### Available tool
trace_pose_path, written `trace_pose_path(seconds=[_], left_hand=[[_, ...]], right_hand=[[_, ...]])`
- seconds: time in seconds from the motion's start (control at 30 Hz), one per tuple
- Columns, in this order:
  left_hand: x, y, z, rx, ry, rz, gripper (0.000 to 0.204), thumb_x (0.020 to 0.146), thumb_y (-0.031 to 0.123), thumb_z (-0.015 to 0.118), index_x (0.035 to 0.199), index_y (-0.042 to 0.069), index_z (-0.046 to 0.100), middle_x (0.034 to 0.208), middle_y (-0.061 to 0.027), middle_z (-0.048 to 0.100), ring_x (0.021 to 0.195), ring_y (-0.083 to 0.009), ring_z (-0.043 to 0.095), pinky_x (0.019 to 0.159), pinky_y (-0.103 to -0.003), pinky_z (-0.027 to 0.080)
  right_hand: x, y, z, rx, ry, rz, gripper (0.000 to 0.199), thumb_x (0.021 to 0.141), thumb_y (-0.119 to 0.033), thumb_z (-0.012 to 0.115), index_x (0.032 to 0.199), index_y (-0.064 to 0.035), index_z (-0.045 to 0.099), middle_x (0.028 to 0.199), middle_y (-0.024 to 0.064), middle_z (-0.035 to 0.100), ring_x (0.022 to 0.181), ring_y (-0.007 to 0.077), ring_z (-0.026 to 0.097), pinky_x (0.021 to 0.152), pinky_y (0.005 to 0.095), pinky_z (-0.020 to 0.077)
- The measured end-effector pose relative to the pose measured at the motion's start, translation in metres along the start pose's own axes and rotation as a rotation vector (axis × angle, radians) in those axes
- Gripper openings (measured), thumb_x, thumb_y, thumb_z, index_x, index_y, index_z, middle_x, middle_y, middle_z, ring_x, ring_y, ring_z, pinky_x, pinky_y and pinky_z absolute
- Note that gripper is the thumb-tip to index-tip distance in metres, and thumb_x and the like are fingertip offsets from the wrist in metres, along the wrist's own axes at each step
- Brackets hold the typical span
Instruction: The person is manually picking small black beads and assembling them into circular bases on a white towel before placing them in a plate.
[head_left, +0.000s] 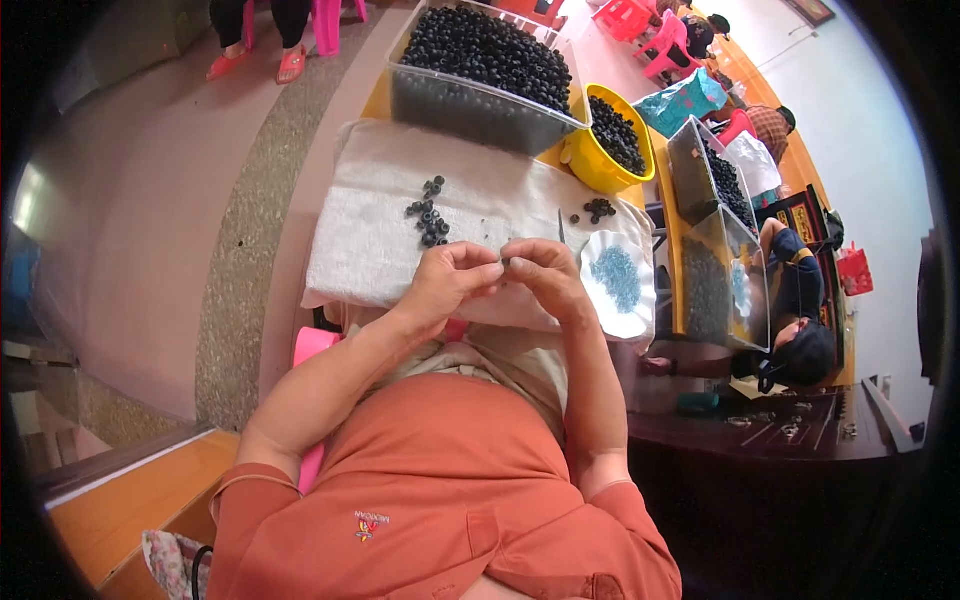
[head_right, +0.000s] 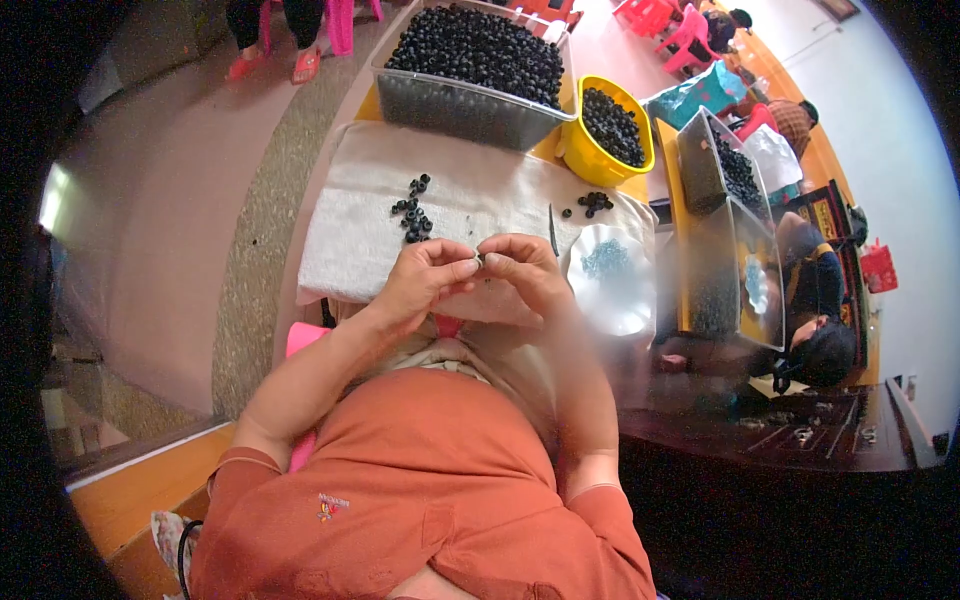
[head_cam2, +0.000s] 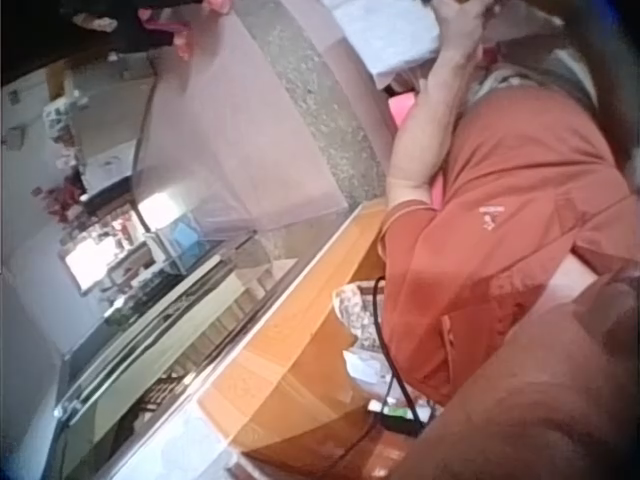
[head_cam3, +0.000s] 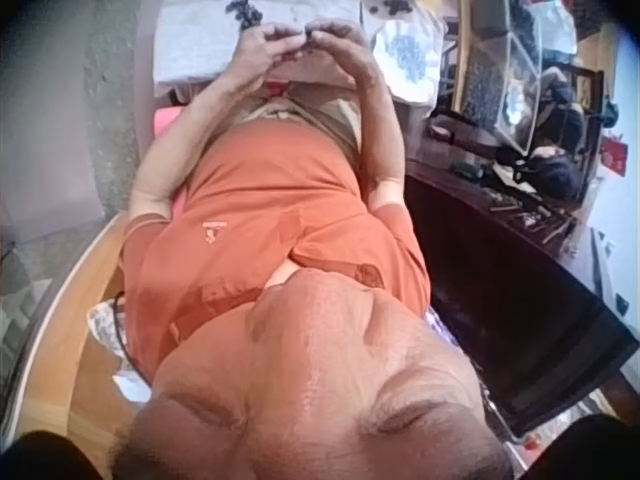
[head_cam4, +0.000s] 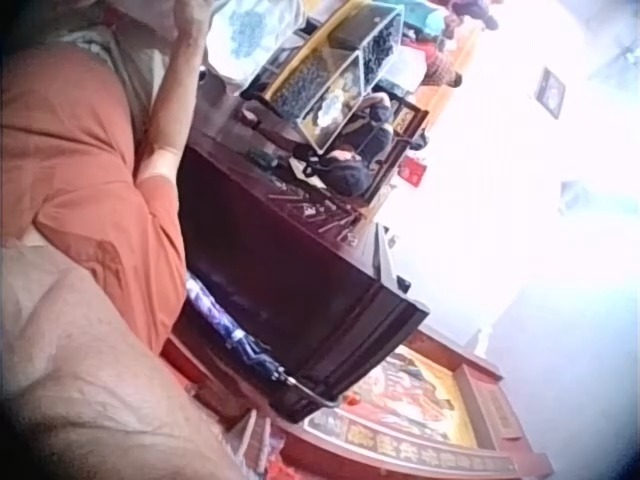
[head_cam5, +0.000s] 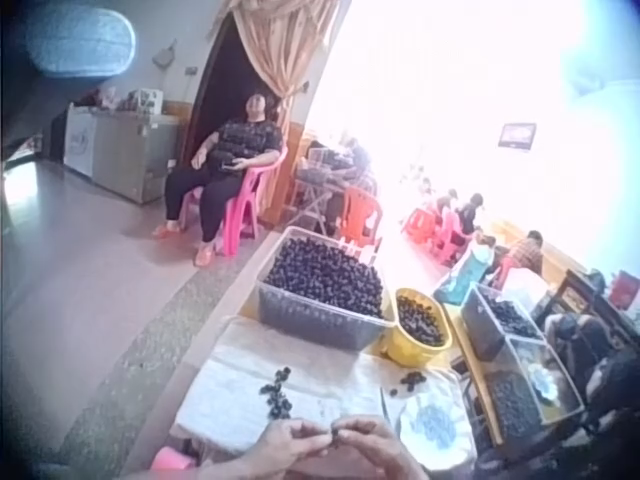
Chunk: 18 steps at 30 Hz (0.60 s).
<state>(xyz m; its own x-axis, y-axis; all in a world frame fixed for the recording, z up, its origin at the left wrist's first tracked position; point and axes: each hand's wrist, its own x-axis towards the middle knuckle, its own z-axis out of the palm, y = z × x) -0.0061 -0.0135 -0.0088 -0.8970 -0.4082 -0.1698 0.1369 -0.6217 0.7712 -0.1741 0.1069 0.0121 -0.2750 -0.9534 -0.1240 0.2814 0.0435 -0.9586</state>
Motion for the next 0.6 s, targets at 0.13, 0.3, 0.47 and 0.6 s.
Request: trace_pose_path(seconds=[0.13,0.3,0.47,0.6], left_hand=[[0.001,-0.001,0.000,0.023,-0.017,0.004,0.021,0.089,0.008,0.070,0.107,-0.001,0.064,0.099,-0.0073,0.068,0.085,-0.0133,0.066,0.077,-0.026,0.056],[-0.001,0.000,0.001,0.067,-0.042,0.018,0.019,0.089,0.008,0.071,0.104,-0.001,0.063,0.098,-0.0077,0.068,0.084,-0.0132,0.066,0.076,-0.026,0.056],[-0.005,0.005,0.005,0.143,-0.044,0.019,0.016,0.086,0.009,0.072,0.097,0.001,0.064,0.091,-0.0050,0.067,0.080,-0.0108,0.063,0.072,-0.025,0.054],[-0.004,0.003,0.003,0.208,-0.094,-0.044,0.016,0.085,0.007,0.072,0.098,0.001,0.063,0.091,-0.0050,0.067,0.079,-0.0100,0.063,0.069,-0.025,0.055]], right_hand=[[-0.002,-0.007,0.002,-0.089,-0.039,-0.022,0.018,0.090,-0.006,0.069,0.105,0.0033,0.067,0.095,0.0081,0.070,0.089,0.0144,0.067,0.081,0.0271,0.0550],[-0.003,-0.012,-0.004,-0.150,-0.060,0.005,0.017,0.087,-0.003,0.070,0.103,0.0030,0.068,0.101,0.0071,0.068,0.091,0.0150,0.066,0.081,0.0273,0.0538],[-0.006,-0.017,-0.005,-0.140,-0.103,0.041,0.013,0.086,0.000,0.070,0.098,0.0017,0.067,0.099,0.0057,0.068,0.090,0.0129,0.065,0.082,0.0259,0.0523],[-0.010,-0.023,-0.009,-0.171,-0.179,0.102,0.010,0.085,0.001,0.070,0.095,0.0014,0.066,0.096,0.0042,0.067,0.092,0.0115,0.063,0.083,0.0257,0.0503]])
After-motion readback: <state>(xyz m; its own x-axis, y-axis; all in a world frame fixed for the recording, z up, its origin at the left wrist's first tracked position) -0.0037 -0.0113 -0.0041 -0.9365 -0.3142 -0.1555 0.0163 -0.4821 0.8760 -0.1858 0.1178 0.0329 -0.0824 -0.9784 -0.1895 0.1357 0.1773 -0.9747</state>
